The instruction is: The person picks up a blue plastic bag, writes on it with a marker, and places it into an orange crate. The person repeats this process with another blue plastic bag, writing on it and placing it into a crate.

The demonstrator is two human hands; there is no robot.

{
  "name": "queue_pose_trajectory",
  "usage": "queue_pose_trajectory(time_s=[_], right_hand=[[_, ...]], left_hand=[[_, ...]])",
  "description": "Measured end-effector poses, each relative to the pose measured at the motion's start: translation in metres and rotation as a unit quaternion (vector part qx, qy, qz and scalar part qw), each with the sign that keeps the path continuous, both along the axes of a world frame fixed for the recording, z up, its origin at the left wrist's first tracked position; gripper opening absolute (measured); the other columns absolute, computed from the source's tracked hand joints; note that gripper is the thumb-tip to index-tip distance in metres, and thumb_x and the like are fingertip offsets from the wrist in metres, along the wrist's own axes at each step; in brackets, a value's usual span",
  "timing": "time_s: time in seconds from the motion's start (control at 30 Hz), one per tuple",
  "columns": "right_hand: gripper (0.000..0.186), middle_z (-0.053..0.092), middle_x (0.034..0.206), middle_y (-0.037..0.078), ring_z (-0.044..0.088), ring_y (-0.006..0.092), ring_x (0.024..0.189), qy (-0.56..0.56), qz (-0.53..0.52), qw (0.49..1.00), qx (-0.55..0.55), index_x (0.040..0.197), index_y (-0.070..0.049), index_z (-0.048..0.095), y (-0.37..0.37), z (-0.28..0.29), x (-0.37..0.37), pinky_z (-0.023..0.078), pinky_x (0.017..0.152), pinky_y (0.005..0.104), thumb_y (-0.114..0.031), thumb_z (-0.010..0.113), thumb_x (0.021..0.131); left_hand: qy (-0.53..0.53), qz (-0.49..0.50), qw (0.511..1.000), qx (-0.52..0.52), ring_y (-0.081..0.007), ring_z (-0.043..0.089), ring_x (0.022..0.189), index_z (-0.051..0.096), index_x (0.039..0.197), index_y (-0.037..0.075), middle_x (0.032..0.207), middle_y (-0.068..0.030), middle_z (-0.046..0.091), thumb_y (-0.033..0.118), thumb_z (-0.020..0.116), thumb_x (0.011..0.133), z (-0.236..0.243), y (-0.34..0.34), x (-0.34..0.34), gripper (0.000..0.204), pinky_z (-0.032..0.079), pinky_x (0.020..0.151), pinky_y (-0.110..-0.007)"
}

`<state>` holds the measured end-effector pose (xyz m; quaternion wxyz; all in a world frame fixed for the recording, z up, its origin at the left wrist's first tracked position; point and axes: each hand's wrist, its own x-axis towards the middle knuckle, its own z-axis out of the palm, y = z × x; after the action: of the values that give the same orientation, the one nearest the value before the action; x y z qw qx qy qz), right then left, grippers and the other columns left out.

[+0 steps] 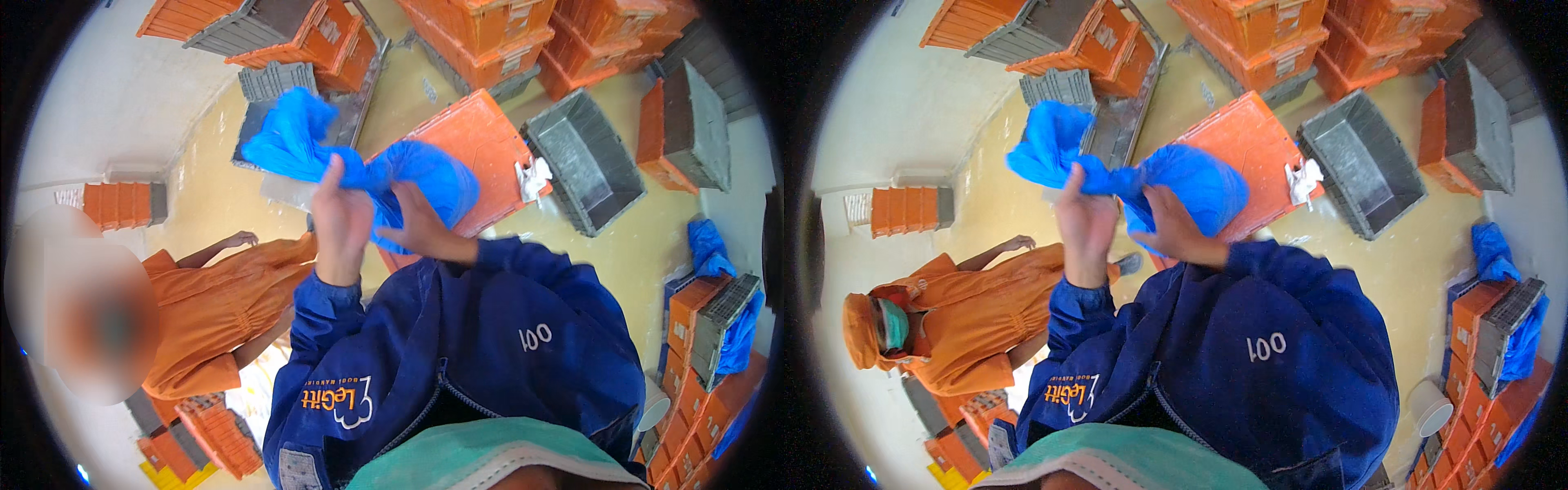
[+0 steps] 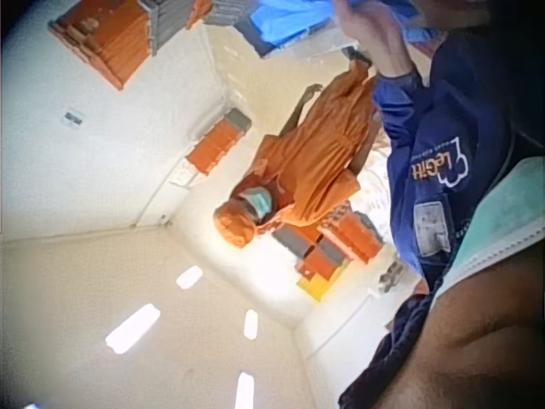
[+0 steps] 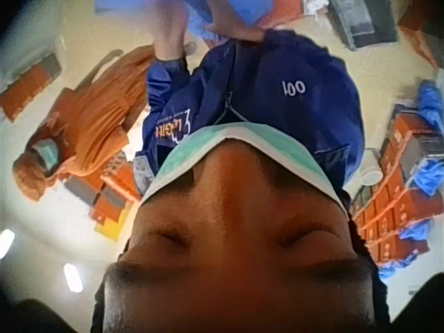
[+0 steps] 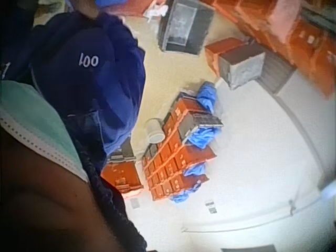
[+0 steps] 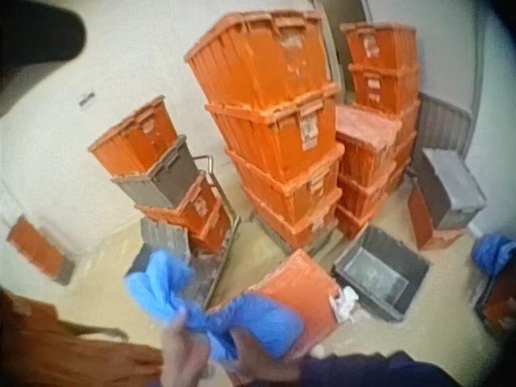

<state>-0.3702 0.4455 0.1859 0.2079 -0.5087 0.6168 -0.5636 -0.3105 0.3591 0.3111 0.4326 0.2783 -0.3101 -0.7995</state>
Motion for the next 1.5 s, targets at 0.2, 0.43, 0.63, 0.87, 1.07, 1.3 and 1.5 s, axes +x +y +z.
queue_pose_trajectory(time_s=[0.2, 0.43, 0.63, 0.87, 1.07, 1.3, 1.5], right_hand=[[0.043, 0.057, 0.097, 0.023, 0.053, 0.0424, 0.094, -0.068, -0.102, 0.992, 0.023, 0.109, 0.001, 0.05, -0.103, -0.024, -0.019, 0.043, 0.081, 0.0469, -0.022, 0.066, 0.076], [0.044, 0.059, 0.099, 0.026, 0.059, 0.0425, 0.092, -0.127, -0.006, 0.992, 0.0, 0.109, 0.001, 0.053, -0.132, 0.012, -0.058, 0.047, 0.078, 0.0481, -0.029, 0.061, 0.078], [0.057, 0.053, 0.116, 0.024, 0.056, 0.0368, 0.103, 0.158, 0.195, 0.961, 0.114, 0.122, 0.0, 0.047, -0.122, 0.095, -0.013, 0.045, 0.088, 0.0445, -0.032, 0.063, 0.078], [0.087, 0.043, 0.131, 0.02, 0.039, 0.0351, 0.124, 0.063, 0.201, 0.977, 0.02, 0.13, -0.002, 0.041, -0.055, -0.006, -0.09, 0.031, 0.104, 0.0423, -0.034, 0.08, 0.06], [0.111, 0.022, 0.145, 0.018, 0.017, 0.044, 0.134, 0.226, 0.222, 0.942, 0.107, 0.141, -0.013, 0.025, -0.049, -0.051, -0.056, 0.019, 0.105, 0.0599, -0.027, 0.084, 0.048], [0.06, 0.05, 0.123, 0.021, 0.035, 0.0358, 0.127, 0.125, 0.277, 0.94, 0.158, 0.121, -0.01, 0.052, -0.098, -0.099, -0.041, 0.03, 0.103, 0.0492, -0.018, 0.068, 0.064], [0.029, 0.06, 0.097, 0.027, 0.057, 0.0412, 0.095, -0.059, 0.137, 0.961, 0.233, 0.094, 0.002, 0.063, -0.114, -0.16, -0.024, 0.043, 0.085, 0.0467, -0.009, 0.055, 0.069]], left_hand=[[0.056, -0.083, 0.989, -0.111, -0.0271, 0.046, 0.119, 0.044, 0.125, 0.004, 0.123, -0.0115, 0.053, 0.008, 0.055, 0.087, 0.051, -0.024, -0.018, 0.04, 0.028, 0.106, -0.044], [-0.465, -0.097, 0.789, -0.391, -0.0304, 0.042, 0.121, 0.036, 0.133, 0.006, 0.129, -0.0132, 0.045, 0.021, 0.06, 0.086, -0.092, -0.103, 0.042, 0.055, 0.03, 0.105, -0.042], [-0.116, -0.05, 0.991, 0.033, -0.0266, 0.049, 0.103, 0.047, 0.12, 0.007, 0.11, -0.011, 0.053, 0.029, 0.055, 0.089, -0.139, -0.099, 0.024, 0.038, 0.035, 0.1, -0.041], [-0.031, 0.021, 0.993, 0.11, -0.0165, 0.04, 0.064, 0.048, 0.082, 0.011, 0.065, -0.0009, 0.038, 0.035, 0.047, 0.094, -0.076, -0.031, 0.042, 0.027, 0.038, 0.092, -0.039], [-0.055, -0.148, 0.987, -0.016, -0.014, 0.034, 0.057, 0.05, 0.083, 0.01, 0.059, 0.0013, 0.032, 0.037, 0.048, 0.093, -0.063, -0.037, 0.045, 0.029, 0.036, 0.085, -0.037], [-0.029, -0.142, 0.986, 0.088, -0.0204, 0.053, 0.076, 0.055, 0.097, 0.008, 0.08, -0.0037, 0.056, 0.037, 0.049, 0.092, -0.084, -0.107, 0.027, 0.03, 0.041, 0.086, -0.041], [-0.149, -0.062, 0.987, -0.018, -0.0228, 0.055, 0.102, 0.054, 0.109, 0.004, 0.107, -0.0083, 0.06, 0.036, 0.05, 0.092, -0.146, -0.137, 0.048, 0.037, 0.039, 0.093, -0.038]])
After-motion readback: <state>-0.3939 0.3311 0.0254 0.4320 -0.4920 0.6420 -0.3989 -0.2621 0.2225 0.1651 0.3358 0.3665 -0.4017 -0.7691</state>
